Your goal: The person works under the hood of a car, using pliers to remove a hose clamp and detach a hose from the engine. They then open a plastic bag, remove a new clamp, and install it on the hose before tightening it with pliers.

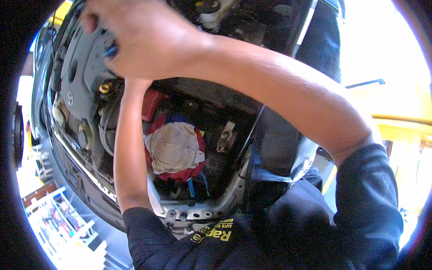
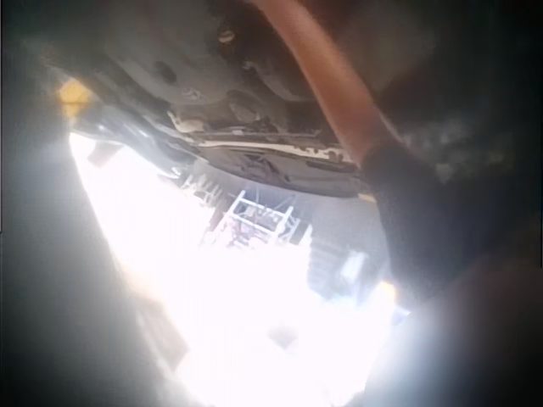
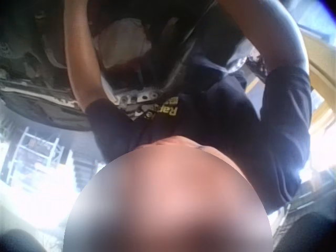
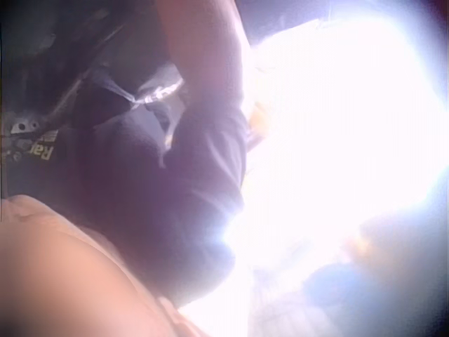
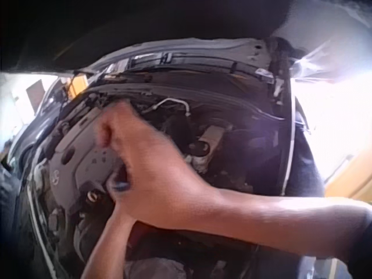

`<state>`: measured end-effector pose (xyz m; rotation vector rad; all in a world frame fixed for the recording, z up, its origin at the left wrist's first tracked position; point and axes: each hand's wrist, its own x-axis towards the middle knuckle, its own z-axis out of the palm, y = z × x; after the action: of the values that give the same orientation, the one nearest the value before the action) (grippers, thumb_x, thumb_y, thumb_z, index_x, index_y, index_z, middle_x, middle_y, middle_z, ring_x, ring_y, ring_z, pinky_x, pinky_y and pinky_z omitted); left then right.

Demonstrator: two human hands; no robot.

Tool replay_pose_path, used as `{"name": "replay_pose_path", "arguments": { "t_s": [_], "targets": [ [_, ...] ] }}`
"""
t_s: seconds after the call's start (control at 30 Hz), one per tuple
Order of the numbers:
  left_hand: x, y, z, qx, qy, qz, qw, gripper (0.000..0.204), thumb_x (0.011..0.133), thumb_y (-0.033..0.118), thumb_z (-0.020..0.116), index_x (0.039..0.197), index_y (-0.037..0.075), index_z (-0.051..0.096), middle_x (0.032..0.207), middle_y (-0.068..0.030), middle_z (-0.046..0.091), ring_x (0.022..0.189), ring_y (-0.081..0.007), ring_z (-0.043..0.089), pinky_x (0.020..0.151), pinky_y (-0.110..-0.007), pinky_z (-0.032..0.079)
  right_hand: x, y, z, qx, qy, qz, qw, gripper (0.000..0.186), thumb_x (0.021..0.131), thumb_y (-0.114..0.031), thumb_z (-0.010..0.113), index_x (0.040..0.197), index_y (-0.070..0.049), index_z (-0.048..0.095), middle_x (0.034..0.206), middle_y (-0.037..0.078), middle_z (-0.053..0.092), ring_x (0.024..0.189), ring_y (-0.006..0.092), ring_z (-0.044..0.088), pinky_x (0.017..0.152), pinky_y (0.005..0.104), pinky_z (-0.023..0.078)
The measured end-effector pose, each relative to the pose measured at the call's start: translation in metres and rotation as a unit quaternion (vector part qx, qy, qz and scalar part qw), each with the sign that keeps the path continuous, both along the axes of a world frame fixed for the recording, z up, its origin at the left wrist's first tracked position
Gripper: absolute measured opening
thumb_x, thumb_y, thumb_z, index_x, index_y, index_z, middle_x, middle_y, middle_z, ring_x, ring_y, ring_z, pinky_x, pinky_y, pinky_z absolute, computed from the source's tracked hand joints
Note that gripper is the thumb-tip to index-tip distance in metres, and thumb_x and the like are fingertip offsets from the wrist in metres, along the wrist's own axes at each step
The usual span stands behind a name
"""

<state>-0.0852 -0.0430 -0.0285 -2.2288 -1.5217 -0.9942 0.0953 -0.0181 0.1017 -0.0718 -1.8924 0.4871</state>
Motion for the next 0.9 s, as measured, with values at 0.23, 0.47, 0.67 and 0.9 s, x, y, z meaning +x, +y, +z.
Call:
{"name": "replay_pose_path", "arguments": {
  "t_s": [0.23,0.47,0.67,0.9],
  "targets": [
    [0.011,-0.011,0.004,-0.010,-0.044,0.005,0.999,0.029,0.082,0.022,0.077,0.111,0.017,0.075,0.110,-0.0007,0.075,0.114,-0.0237,0.065,0.099,-0.045,0.043,0.044,-0.040,-0.033,0.092,-0.111,0.082,0.986,0.033,0.077,0.005,0.078,0.084,-0.007,0.049,0.092,0.012,0.057,0.086,0.0285,0.060,0.080,0.0409,0.052],
    [0.018,-0.016,0.011,-0.027,-0.057,0.018,0.998,0.026,0.084,0.017,0.076,0.110,0.017,0.074,0.111,-0.0009,0.074,0.113,-0.0242,0.064,0.098,-0.046,0.043,0.052,-0.053,-0.056,0.094,-0.155,0.083,0.980,0.038,0.068,0.001,0.085,0.081,-0.011,0.051,0.096,0.009,0.052,0.093,0.0302,0.058,0.090,0.0518,0.053],
    [0.020,-0.015,0.009,-0.033,-0.060,0.024,0.997,0.027,0.086,0.018,0.074,0.113,0.015,0.074,0.111,-0.0037,0.073,0.113,-0.0267,0.064,0.099,-0.044,0.044,0.057,-0.051,-0.053,0.122,-0.146,0.037,0.981,0.039,0.061,-0.003,0.085,0.093,-0.013,0.066,0.111,0.013,0.048,0.106,0.0324,0.054,0.098,0.0502,0.049],
    [0.020,-0.023,0.019,-0.052,-0.070,0.028,0.996,0.029,0.086,0.017,0.074,0.116,0.015,0.073,0.115,-0.0036,0.073,0.115,-0.0280,0.063,0.101,-0.045,0.043,0.064,-0.052,-0.044,0.110,-0.174,-0.002,0.979,0.066,0.064,0.001,0.078,0.125,-0.013,0.058,0.131,0.023,0.047,0.126,0.0412,0.050,0.105,0.0526,0.048]
  ]
}}
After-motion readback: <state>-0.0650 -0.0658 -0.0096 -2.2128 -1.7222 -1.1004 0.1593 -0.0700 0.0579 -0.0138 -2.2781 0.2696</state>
